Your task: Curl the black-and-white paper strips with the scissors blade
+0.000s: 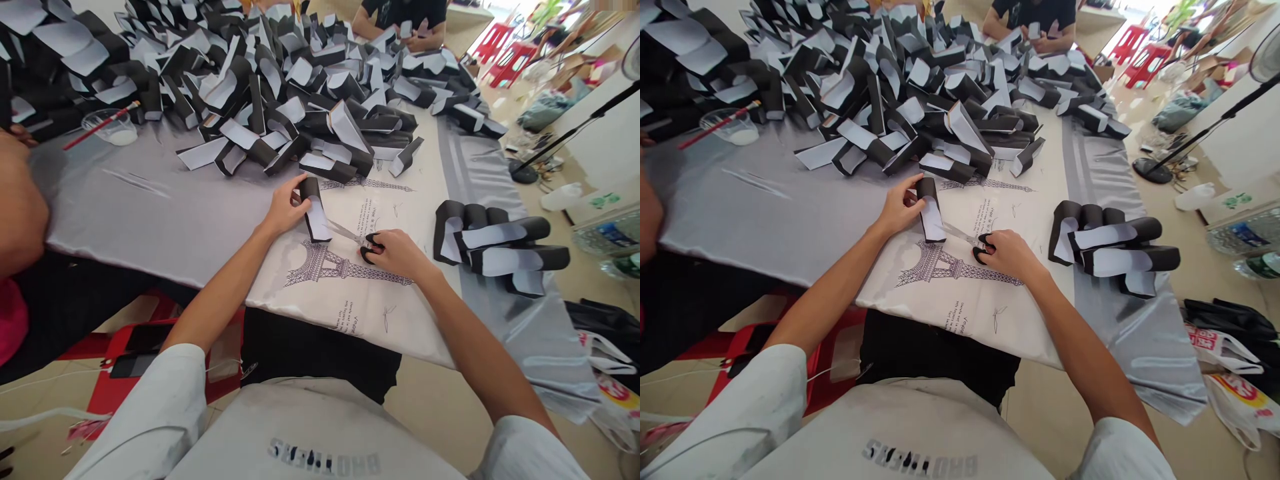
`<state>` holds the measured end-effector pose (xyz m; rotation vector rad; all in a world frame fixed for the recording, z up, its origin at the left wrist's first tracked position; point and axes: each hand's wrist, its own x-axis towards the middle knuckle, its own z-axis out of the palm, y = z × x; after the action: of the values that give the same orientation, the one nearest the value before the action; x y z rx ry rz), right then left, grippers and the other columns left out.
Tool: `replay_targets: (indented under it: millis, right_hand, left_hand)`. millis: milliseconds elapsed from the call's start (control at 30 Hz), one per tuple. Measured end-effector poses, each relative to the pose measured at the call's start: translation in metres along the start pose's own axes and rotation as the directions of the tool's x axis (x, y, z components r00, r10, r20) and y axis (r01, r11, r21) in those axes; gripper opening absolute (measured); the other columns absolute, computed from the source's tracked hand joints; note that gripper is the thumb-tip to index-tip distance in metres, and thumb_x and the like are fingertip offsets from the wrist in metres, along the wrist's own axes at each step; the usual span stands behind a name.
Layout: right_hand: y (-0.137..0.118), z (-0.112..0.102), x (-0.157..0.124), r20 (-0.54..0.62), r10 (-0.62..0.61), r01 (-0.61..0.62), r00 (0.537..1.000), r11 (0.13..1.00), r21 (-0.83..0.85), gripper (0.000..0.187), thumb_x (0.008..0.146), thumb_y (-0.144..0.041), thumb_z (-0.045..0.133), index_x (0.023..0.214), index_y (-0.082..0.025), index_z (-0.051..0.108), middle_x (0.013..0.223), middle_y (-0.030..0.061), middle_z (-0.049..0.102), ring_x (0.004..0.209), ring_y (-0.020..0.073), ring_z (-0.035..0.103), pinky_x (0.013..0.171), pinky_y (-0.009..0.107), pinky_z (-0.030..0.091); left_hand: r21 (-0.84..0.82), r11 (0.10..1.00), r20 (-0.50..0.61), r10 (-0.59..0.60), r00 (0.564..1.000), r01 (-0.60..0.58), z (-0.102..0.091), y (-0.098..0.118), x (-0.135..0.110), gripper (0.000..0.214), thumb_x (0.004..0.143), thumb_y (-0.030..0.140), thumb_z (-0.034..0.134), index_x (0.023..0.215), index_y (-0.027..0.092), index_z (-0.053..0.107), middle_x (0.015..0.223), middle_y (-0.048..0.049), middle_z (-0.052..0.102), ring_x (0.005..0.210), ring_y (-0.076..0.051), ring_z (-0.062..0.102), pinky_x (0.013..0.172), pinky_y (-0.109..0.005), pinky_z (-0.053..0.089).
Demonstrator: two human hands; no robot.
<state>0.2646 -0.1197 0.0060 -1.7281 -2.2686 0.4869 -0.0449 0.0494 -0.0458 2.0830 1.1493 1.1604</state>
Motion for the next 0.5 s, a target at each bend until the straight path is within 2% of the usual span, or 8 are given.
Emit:
replay_targets:
  millis: [167, 300, 500]
  right_hand:
    - [0.0, -0.004, -0.003, 0.078, -0.017, 0.017, 0.997, 1.0, -0.007, 0.057, 0.1, -0.046, 0.066, 0.067, -0.026, 0.024, 0.061, -0.0019, 0.039, 0.06, 0.0152, 0.029, 0.062, 0.038, 0.022]
    - [-0.005, -0.008, -0.006, 0.097, 0.0, -0.005, 0.995, 0.999, 0.045, 0.064, 0.101, -0.056, 0.065, 0.064, -0.027, 0.023, 0.056, -0.0032, 0.032, 0.057, 0.0146, 0.025, 0.059, 0.038, 0.022]
    - [-0.012, -0.01, -0.006, 0.11, 0.033, -0.038, 0.993, 0.998, 0.043, 0.064, 0.092, -0.063, 0.074, 0.061, -0.027, 0.031, 0.054, -0.002, 0.039, 0.056, 0.0153, 0.034, 0.059, 0.037, 0.027]
  left_hand:
    - [-0.006, 1.0, 0.0, 0.004, 1.0, -0.004, -0.001, 0.003, 0.0, 0.072, 0.086, 0.025, 0.07, 0.157, 0.022, 0.065, 0.142, -0.0116, 0.076, 0.089, -0.021, 0.07, 0.082, -0.037, 0.062]
    - [-0.01, 1.0, 0.01, 0.007, 1.0, -0.007, -0.001, 0.005, 0.0, 0.071, 0.086, 0.025, 0.07, 0.158, 0.023, 0.065, 0.142, -0.0112, 0.076, 0.09, -0.022, 0.071, 0.082, -0.038, 0.061]
    - [-0.017, 1.0, 0.011, 0.002, 1.0, -0.001, -0.001, 0.005, 0.0, 0.072, 0.086, 0.029, 0.072, 0.157, 0.025, 0.066, 0.138, -0.0106, 0.077, 0.093, -0.023, 0.071, 0.079, -0.037, 0.061]
